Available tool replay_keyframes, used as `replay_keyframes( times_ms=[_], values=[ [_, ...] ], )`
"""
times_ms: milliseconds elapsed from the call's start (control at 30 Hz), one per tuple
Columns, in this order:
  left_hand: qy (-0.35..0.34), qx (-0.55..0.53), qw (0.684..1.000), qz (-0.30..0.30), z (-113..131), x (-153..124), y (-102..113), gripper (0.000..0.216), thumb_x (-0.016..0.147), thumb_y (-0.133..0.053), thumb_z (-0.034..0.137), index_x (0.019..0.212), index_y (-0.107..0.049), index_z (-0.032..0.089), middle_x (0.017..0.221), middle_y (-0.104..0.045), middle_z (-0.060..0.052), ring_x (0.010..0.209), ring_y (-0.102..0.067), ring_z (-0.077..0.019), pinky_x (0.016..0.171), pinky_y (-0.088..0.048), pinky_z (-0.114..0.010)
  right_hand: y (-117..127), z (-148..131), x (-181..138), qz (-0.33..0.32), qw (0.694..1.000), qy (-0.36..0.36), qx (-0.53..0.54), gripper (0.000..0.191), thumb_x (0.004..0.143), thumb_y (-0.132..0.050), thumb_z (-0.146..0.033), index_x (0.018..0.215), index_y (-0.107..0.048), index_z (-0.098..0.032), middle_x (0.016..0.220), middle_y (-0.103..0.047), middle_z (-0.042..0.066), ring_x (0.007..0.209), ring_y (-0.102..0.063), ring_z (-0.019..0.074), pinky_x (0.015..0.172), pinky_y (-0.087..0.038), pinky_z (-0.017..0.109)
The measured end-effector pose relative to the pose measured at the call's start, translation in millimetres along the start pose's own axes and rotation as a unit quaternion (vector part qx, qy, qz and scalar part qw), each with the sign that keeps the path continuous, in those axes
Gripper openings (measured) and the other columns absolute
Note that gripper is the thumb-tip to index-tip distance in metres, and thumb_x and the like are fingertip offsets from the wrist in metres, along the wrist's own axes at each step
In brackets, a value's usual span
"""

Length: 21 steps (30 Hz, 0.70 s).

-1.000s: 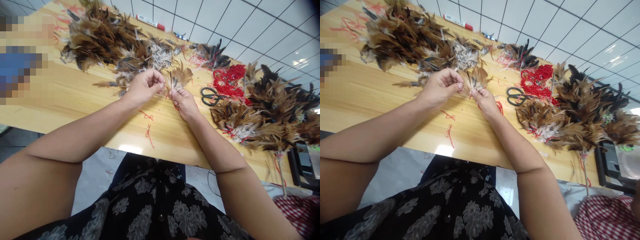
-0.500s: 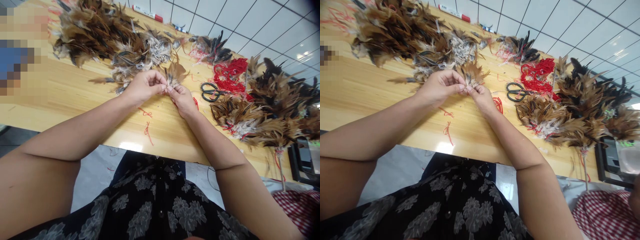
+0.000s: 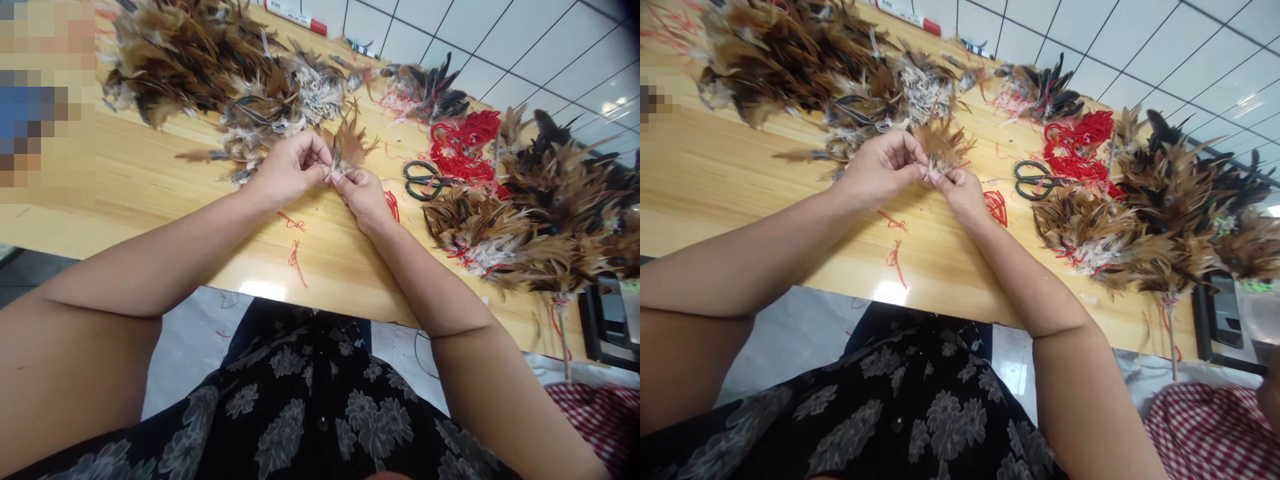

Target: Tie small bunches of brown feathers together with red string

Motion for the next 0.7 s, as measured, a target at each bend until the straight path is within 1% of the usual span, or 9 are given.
replay_keyframes(
  times_ms=[100, 167, 233, 333, 433, 500, 533, 633, 700],
  values=[
    [-0.006, 0.026, 1.0, 0.009, 1.6, -0.7, 0.0, 0.035, 0.095, -0.094, -0.001, 0.095, -0.069, 0.023, 0.086, -0.068, 0.003, 0.089, -0.064, -0.0192, 0.086, -0.052, -0.034, -0.2, 1.9, 1.4, 0.005, 1.0, -0.002, -0.005, 0.067, 0.08, -0.103, -0.073, 0.072, -0.056, -0.026, 0.076, -0.065, 0.003, 0.107, -0.072, 0.0262, 0.085, -0.059, 0.032],
    [-0.014, 0.036, 0.999, 0.004, 2.3, -0.9, -1.1, 0.033, 0.094, -0.096, 0.004, 0.096, -0.07, 0.024, 0.086, -0.069, 0.002, 0.09, -0.063, -0.0203, 0.084, -0.052, -0.034, -0.4, 2.5, 1.9, 0.008, 1.0, -0.007, -0.012, 0.065, 0.081, -0.103, -0.07, 0.073, -0.057, -0.025, 0.078, -0.065, 0.003, 0.109, -0.072, 0.0266, 0.085, -0.059, 0.032],
    [-0.03, 0.04, 0.999, 0.002, 3.2, -1.0, -1.6, 0.033, 0.093, -0.097, 0.006, 0.095, -0.069, 0.024, 0.085, -0.068, 0.003, 0.086, -0.061, -0.0196, 0.08, -0.052, -0.034, -1.0, 2.3, 2.0, 0.007, 1.0, -0.008, -0.016, 0.063, 0.082, -0.103, -0.068, 0.075, -0.058, -0.025, 0.079, -0.065, 0.003, 0.11, -0.072, 0.0267, 0.086, -0.058, 0.032],
    [-0.037, 0.022, 0.999, 0.002, 2.2, -0.5, -1.5, 0.031, 0.094, -0.089, -0.001, 0.093, -0.07, 0.024, 0.087, -0.07, 0.002, 0.082, -0.061, -0.018, 0.078, -0.051, -0.033, -1.8, 2.0, 1.8, -0.002, 1.0, -0.004, -0.015, 0.061, 0.083, -0.101, -0.069, 0.076, -0.06, -0.025, 0.081, -0.067, 0.003, 0.108, -0.071, 0.0256, 0.088, -0.058, 0.032],
    [-0.008, -0.025, 1.0, 0.002, -4.9, 1.8, 0.1, 0.03, 0.095, -0.083, -0.005, 0.092, -0.07, 0.022, 0.085, -0.074, 0.0, 0.081, -0.068, -0.0183, 0.077, -0.054, -0.033, -1.5, 2.5, 1.9, -0.011, 1.0, 0.001, -0.016, 0.061, 0.086, -0.098, -0.073, 0.077, -0.063, -0.024, 0.082, -0.068, 0.003, 0.103, -0.069, 0.0239, 0.089, -0.058, 0.033],
    [0.014, -0.045, 0.999, -0.003, -11.5, 3.7, 1.4, 0.029, 0.097, -0.086, 0.0, 0.088, -0.069, 0.022, 0.08, -0.074, -0.001, 0.075, -0.069, -0.0186, 0.072, -0.056, -0.032, -0.8, 2.4, 1.8, -0.014, 1.0, 0.008, -0.016, 0.06, 0.088, -0.096, -0.073, 0.077, -0.064, -0.024, 0.082, -0.067, 0.002, 0.1, -0.068, 0.0229, 0.089, -0.057, 0.034],
    [0.024, -0.05, 0.998, -0.01, -14.7, 4.3, 1.9, 0.029, 0.098, -0.089, 0.005, 0.087, -0.069, 0.022, 0.079, -0.075, -0.001, 0.073, -0.07, -0.0188, 0.071, -0.056, -0.032, -0.5, 2.3, 1.8, -0.015, 1.0, 0.01, -0.018, 0.059, 0.089, -0.096, -0.073, 0.078, -0.065, -0.024, 0.082, -0.067, 0.002, 0.099, -0.068, 0.0224, 0.088, -0.057, 0.034],
    [0.036, -0.06, 0.997, -0.03, -20.9, 4.5, 3.8, 0.031, 0.102, -0.098, 0.021, 0.085, -0.072, 0.021, 0.08, -0.077, -0.004, 0.073, -0.073, -0.0199, 0.072, -0.061, -0.032, -0.1, 2.8, 1.6, -0.017, 1.0, 0.006, -0.024, 0.059, 0.09, -0.096, -0.071, 0.078, -0.064, -0.024, 0.082, -0.067, 0.002, 0.098, -0.067, 0.0218, 0.087, -0.056, 0.033],
    [0.037, -0.062, 0.997, -0.03, -22.3, 3.9, 5.7, 0.03, 0.098, -0.101, 0.02, 0.085, -0.074, 0.02, 0.081, -0.077, -0.005, 0.074, -0.075, -0.0209, 0.073, -0.062, -0.033, 0.1, 4.2, 2.0, -0.015, 0.999, 0.002, -0.028, 0.059, 0.089, -0.097, -0.071, 0.078, -0.065, -0.024, 0.083, -0.068, 0.002, 0.097, -0.067, 0.0217, 0.087, -0.056, 0.033]
  ],
)
Point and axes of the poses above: each hand's wrist, its own x-axis towards the middle knuckle, its own y-axis out of the back of the hand, z = x × y, the point moved 5 cm from there along x, towards the middle knuckle
